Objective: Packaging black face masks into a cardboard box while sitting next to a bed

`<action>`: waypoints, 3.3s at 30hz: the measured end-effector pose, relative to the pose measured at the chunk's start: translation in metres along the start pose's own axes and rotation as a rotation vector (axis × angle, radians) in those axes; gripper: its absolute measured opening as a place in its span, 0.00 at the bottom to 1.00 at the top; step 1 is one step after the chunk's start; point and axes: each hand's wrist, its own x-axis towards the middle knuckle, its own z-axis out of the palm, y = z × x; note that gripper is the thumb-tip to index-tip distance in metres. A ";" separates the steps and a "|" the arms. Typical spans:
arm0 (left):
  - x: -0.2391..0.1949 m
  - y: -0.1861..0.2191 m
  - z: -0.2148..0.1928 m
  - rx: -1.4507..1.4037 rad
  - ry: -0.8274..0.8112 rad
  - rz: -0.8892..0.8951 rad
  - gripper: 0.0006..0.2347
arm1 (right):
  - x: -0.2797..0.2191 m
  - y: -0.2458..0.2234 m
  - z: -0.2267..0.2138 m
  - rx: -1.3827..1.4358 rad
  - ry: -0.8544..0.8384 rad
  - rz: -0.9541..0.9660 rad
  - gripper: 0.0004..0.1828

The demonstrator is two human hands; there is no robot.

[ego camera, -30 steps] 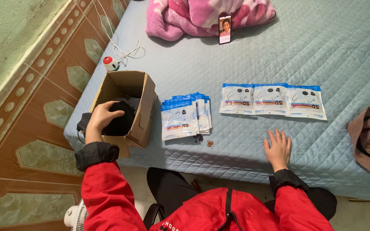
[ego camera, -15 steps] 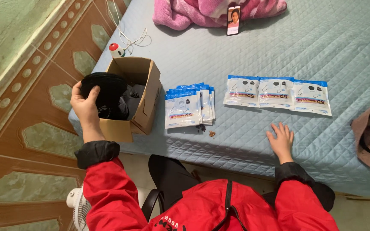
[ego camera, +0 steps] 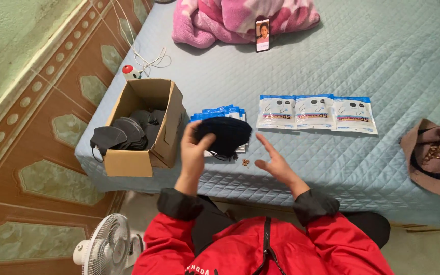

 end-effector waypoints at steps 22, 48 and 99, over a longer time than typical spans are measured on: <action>-0.058 -0.023 0.077 0.646 -0.677 0.121 0.36 | -0.050 -0.002 -0.019 0.097 0.176 0.250 0.17; -0.103 -0.165 0.101 -0.211 -0.326 -0.721 0.19 | -0.097 0.039 -0.041 1.372 0.290 0.502 0.49; -0.093 -0.250 0.161 0.812 -0.414 -0.111 0.14 | -0.076 0.153 -0.125 1.049 0.395 0.517 0.23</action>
